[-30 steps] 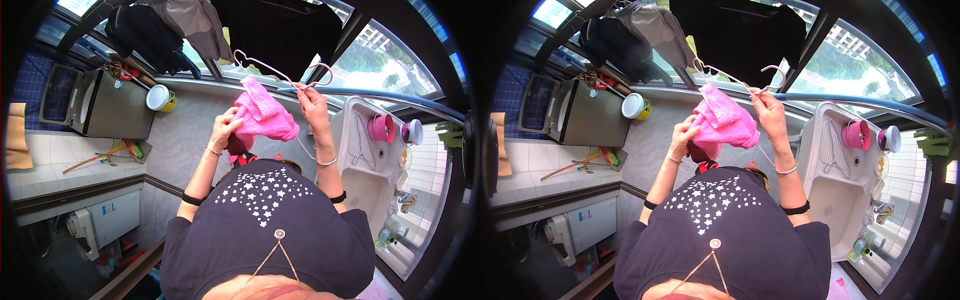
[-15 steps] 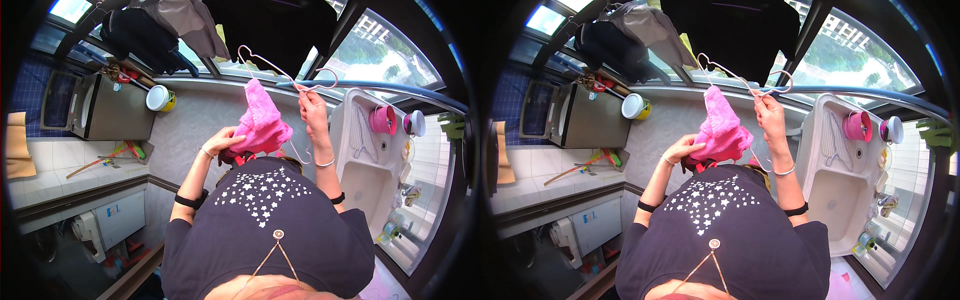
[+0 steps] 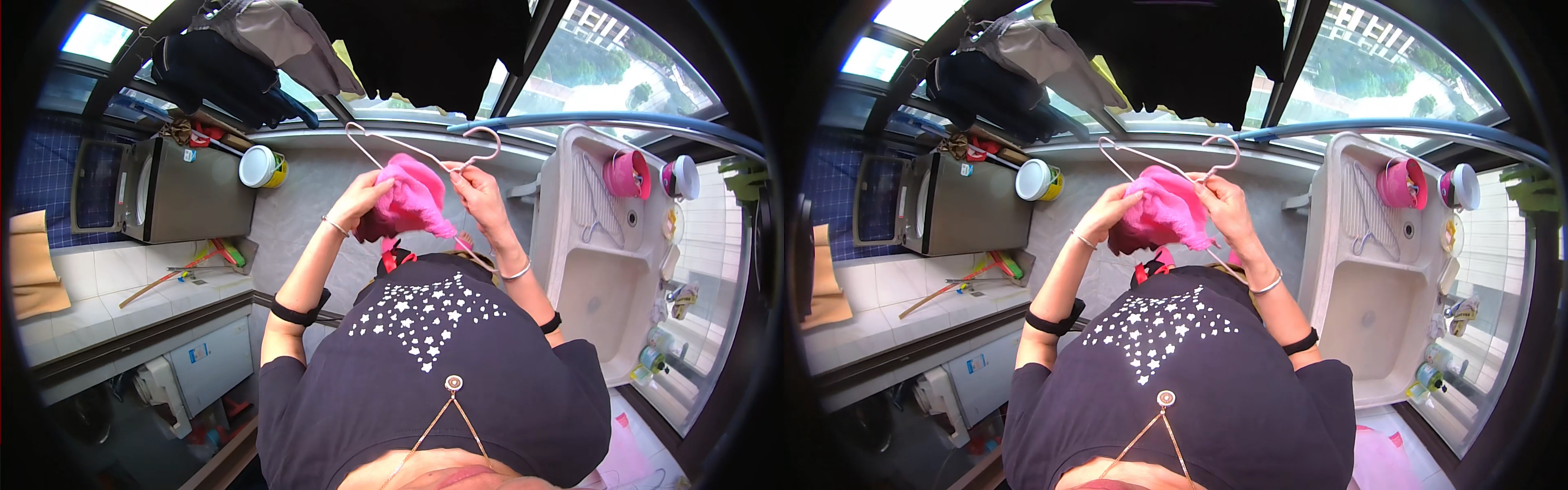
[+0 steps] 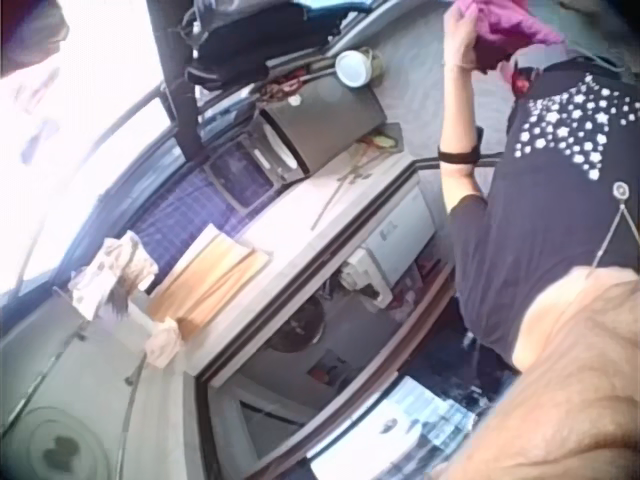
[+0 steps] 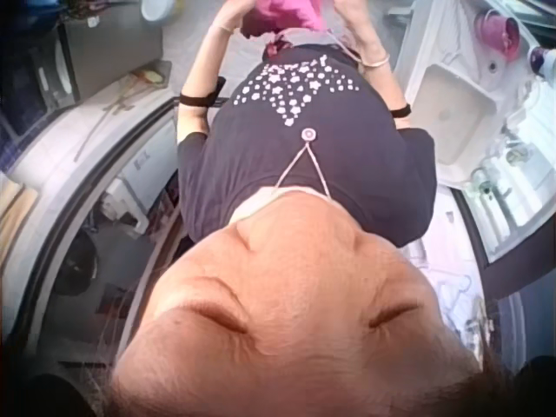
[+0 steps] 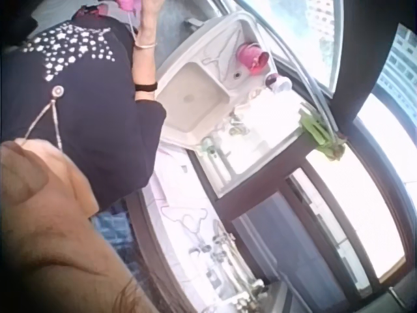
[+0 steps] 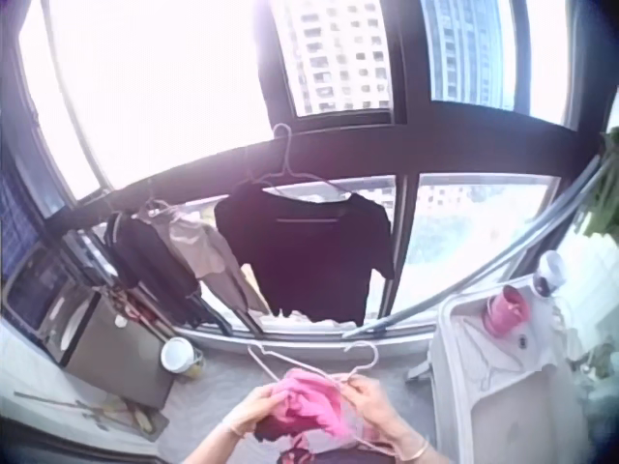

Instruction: The person removes wet clothes from a top-loading washing machine, places them on hangers, and hangs them on a drying rack near a window. The person handles several garments including a patterned top, a dark shirt, and a pink towel.

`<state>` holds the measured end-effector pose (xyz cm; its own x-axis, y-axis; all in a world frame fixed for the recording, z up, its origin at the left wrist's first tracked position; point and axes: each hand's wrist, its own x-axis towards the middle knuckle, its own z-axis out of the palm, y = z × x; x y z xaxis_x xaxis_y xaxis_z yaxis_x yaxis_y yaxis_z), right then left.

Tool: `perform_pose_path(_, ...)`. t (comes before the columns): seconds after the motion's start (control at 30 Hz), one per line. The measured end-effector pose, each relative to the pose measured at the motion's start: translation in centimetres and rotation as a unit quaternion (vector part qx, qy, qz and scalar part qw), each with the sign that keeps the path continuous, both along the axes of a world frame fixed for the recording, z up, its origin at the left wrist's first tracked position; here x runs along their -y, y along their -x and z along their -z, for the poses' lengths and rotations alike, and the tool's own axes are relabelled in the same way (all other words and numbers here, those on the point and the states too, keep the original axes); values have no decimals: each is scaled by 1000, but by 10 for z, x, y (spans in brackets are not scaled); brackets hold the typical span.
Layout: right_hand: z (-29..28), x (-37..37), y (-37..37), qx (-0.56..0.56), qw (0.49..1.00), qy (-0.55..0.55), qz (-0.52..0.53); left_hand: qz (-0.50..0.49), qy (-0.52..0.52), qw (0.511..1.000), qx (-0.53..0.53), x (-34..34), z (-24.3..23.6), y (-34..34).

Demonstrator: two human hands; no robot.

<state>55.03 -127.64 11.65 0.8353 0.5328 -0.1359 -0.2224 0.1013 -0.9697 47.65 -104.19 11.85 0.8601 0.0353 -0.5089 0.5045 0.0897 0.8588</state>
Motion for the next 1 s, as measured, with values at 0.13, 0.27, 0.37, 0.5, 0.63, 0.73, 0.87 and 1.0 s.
perform_pose_path(0.13, -2, -3, 0, 36, 999, -15, -35, -31, -19, 999, -11, -1, 2, -5)
perform_pose_path(0.27, -1, -8, -4, 96, 990, 82, -69, -103, 19, 994, -30, -12, -5, -7)
perform_pose_path(0.37, -3, -2, -14, 81, 993, 79, -44, -95, -7, 995, -18, -28, -13, 1)
perform_pose_path(0.5, -12, 8, -20, 99, 987, 95, -84, -55, -231, 971, 42, -33, -23, 11)
perform_pose_path(0.63, -18, 7, -19, 94, 991, 70, -63, -20, -556, 811, 178, -12, -32, 18)
perform_pose_path(0.73, -18, 2, -18, 141, 983, 63, -98, 26, -571, 798, 193, -4, -33, 23)
perform_pose_path(0.87, -21, 5, -23, 170, 968, 135, -123, 45, -424, 887, 176, -36, -31, 26)
perform_pose_path(1.0, -34, 14, -31, 146, 975, 98, -136, -5, -589, 792, 159, -74, -42, 31)
